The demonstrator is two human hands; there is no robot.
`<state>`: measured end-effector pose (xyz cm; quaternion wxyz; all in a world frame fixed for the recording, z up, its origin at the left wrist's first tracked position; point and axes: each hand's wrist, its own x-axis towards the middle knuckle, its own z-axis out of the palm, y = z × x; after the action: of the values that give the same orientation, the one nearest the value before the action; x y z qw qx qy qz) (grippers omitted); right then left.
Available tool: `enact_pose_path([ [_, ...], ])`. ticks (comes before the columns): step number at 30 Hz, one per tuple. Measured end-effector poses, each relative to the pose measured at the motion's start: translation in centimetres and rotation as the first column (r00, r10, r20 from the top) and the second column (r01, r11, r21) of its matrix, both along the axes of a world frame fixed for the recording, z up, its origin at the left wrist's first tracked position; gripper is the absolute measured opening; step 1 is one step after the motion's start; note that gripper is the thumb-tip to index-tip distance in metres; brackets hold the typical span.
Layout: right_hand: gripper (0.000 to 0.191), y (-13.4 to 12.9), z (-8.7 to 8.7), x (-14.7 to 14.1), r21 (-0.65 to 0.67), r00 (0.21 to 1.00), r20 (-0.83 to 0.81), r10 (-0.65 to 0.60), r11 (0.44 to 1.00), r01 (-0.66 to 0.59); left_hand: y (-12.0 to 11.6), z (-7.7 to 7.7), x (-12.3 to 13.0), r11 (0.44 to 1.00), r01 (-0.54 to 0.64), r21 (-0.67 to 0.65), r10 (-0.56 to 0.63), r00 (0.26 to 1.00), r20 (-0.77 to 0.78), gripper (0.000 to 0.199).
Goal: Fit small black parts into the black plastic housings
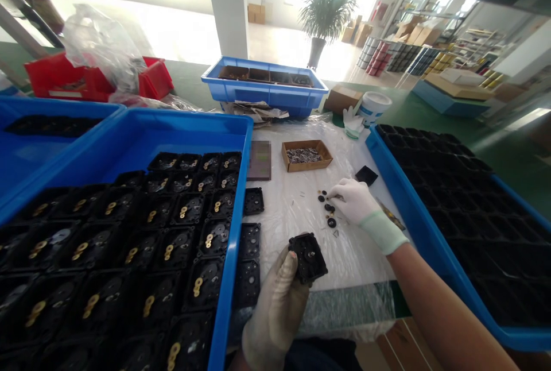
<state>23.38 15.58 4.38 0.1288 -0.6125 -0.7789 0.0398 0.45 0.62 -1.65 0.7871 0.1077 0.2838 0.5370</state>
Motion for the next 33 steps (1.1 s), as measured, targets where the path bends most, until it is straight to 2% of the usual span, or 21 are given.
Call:
enact_pose_path([
  [6, 0.017, -0.7, 0.9, 0.3, 0.041, 0.994, -0.110, 0.018, 0.999, -0.014, 0.1, 0.3, 0.2, 0.999, -0.020, -0.037, 0.022, 0.998, 0.056, 0.041],
  [11, 0.015, -3.3, 1.8, -0.3, 0.007, 0.990, -0.135, 0.030, 1.000, -0.029, 0.2, 0.3, 0.3, 0.999, -0.021, -0.026, 0.023, 0.998, 0.060, 0.039],
  [17, 0.013, -5.9, 1.4, -0.2, 0.009, 0.987, -0.160, 0.010, 1.000, -0.009, 0.5, 1.3, 0.3, 1.000, -0.015, -0.010, 0.016, 0.992, 0.125, 0.035],
  [20, 0.013, -5.1, 0.9, -0.2, 0.038, 0.985, -0.170, -0.003, 0.999, 0.010, 0.6, 2.2, 0.4, 1.000, -0.026, -0.013, 0.028, 0.986, 0.161, 0.035],
  [24, 0.013, -2.6, 1.0, -0.6, 0.074, 0.987, -0.158, -0.032, 0.996, 0.045, 0.7, 2.8, 0.5, 0.997, -0.049, -0.052, 0.057, 0.985, 0.163, 0.036],
  [27, 0.016, -1.5, 1.5, -0.5, 0.095, 0.990, -0.137, -0.044, 0.994, 0.057, 0.7, 2.7, 0.5, 0.997, -0.054, -0.059, 0.063, 0.984, 0.164, 0.034],
  [33, 0.015, -1.5, 1.7, 0.0, 0.065, 0.992, -0.111, -0.059, 0.996, 0.067, 0.7, 1.9, 0.4, 0.998, -0.040, -0.048, 0.047, 0.985, 0.164, 0.036],
])
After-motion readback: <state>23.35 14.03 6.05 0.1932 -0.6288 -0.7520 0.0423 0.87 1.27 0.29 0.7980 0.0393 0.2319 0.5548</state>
